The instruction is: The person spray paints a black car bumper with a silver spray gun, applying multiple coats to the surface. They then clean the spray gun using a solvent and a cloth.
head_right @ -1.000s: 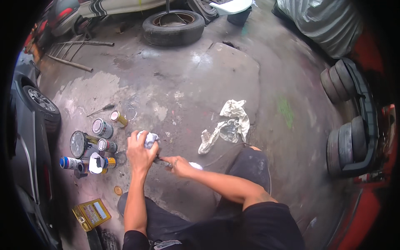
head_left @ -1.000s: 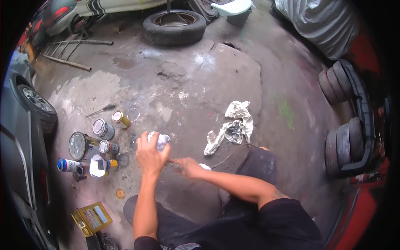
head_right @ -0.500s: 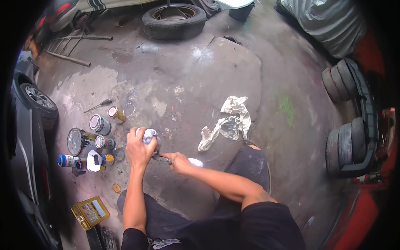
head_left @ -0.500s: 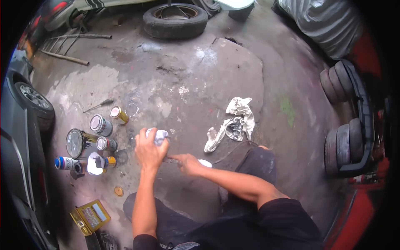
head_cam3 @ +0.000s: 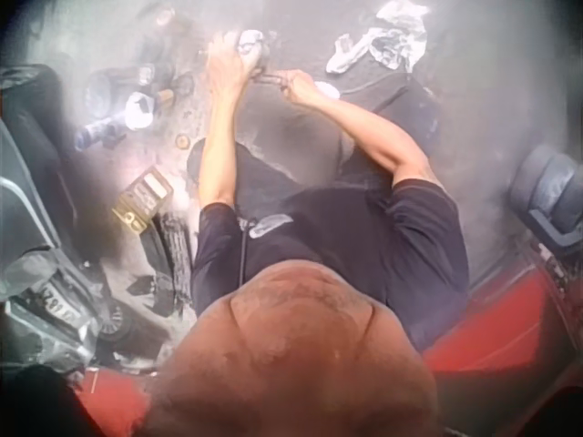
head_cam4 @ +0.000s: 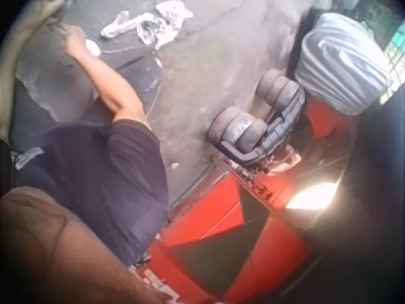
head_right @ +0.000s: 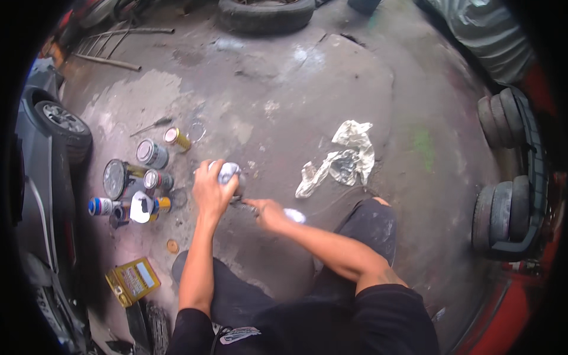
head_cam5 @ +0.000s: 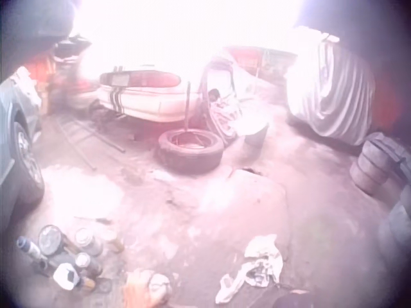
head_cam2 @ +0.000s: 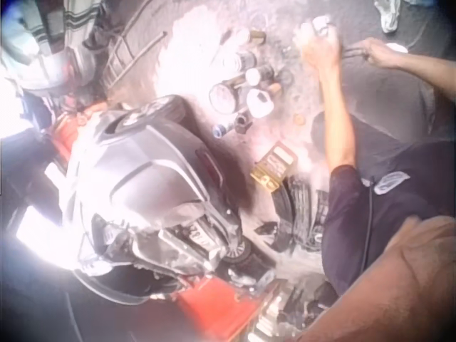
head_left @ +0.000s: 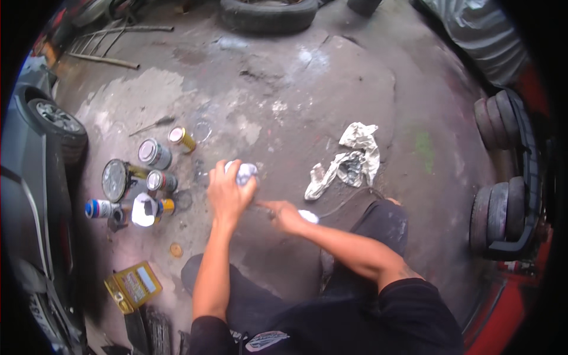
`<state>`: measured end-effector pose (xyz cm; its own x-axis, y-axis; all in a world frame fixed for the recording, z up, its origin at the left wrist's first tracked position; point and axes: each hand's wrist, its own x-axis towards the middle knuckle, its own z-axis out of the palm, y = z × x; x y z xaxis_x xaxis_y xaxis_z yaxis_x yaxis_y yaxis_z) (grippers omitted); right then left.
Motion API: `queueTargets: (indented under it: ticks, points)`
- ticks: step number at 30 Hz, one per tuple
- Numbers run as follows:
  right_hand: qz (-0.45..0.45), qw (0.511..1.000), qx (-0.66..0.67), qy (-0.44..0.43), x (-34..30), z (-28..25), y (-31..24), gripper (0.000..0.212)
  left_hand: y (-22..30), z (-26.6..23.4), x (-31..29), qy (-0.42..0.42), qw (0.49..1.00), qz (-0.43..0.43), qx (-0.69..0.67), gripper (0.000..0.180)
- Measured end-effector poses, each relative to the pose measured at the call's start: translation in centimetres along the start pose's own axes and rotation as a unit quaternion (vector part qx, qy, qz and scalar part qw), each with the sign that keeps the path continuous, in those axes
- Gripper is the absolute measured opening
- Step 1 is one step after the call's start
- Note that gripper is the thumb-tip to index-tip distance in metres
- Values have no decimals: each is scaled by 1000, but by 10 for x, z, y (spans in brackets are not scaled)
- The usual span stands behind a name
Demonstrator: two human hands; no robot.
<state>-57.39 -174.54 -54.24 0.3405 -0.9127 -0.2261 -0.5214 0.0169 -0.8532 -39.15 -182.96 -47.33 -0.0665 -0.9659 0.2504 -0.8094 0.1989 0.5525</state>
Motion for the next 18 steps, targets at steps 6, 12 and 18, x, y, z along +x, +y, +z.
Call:
queueTargets:
  ticks: [6, 12, 18]
  points:
    - [-107, 988, 38, 109, -10, 4, -9, 71, 32, -29, -7, 83, 994, 67, 24, 43]
    - [-77, 996, -4, 54, -16, 5, -3, 67, 28, -29, -12, 45, 998, 32, 13, 42]
    - [45, 996, -68, -24, -7, 7, -17, 71, -15, -5, -10, -6, 998, -56, -15, 39]
